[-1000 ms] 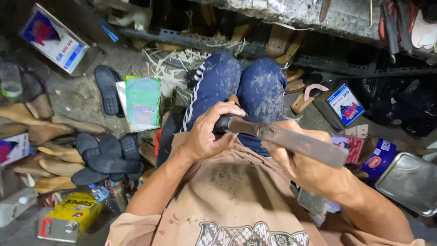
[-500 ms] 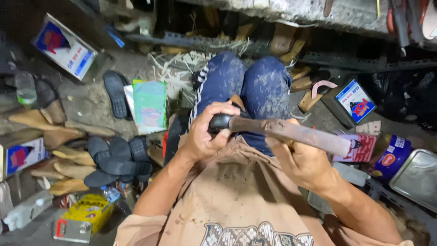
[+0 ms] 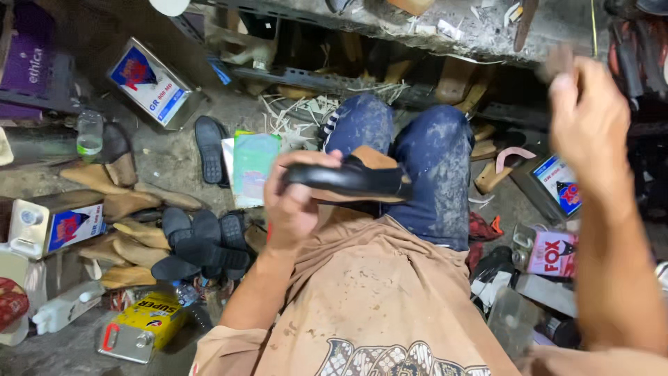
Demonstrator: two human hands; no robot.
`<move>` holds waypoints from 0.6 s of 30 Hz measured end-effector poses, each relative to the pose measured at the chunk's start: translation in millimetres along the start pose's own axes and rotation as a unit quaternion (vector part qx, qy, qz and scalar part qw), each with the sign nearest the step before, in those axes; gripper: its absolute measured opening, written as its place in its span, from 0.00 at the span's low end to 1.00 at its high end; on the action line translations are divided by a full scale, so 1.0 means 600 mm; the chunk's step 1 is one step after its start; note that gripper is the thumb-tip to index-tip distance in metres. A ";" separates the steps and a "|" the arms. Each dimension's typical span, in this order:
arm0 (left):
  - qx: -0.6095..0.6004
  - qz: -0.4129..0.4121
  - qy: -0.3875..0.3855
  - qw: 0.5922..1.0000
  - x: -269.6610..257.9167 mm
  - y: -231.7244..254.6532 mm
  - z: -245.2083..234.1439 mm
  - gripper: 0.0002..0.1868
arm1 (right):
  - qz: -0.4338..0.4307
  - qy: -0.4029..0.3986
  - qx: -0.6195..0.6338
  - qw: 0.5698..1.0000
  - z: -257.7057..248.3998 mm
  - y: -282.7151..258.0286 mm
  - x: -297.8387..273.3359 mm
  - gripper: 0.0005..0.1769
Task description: The person repairs a black shoe by scraping the sole with a knife, hammering the heel, and using a small stick to work on the shoe's edge. The person also uses a hammer and a pair of pliers during the process.
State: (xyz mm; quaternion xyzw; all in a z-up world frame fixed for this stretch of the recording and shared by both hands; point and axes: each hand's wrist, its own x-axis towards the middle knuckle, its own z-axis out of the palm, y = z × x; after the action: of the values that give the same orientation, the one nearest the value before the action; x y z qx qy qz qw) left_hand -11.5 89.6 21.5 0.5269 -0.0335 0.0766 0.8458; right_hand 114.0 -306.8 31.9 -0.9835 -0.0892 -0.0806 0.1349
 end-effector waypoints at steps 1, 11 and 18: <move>-0.105 -0.006 0.075 0.992 0.000 -0.007 -0.008 0.16 | 0.001 -0.038 -0.024 0.999 0.007 0.040 0.033 0.20; -0.341 -0.024 0.380 0.859 -0.023 -0.011 -0.065 0.24 | -0.064 0.124 -0.135 0.981 0.130 0.163 0.137 0.21; -0.408 -0.014 0.243 0.880 -0.037 -0.001 -0.061 0.17 | -0.083 -0.060 0.426 0.899 0.011 -0.198 -0.035 0.34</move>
State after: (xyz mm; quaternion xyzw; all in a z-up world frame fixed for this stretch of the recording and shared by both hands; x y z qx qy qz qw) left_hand -34.4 120.3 1.7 0.1002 0.1517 0.1702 0.9685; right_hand 71.3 -195.7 51.7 -0.8238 -0.2046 0.0136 0.5285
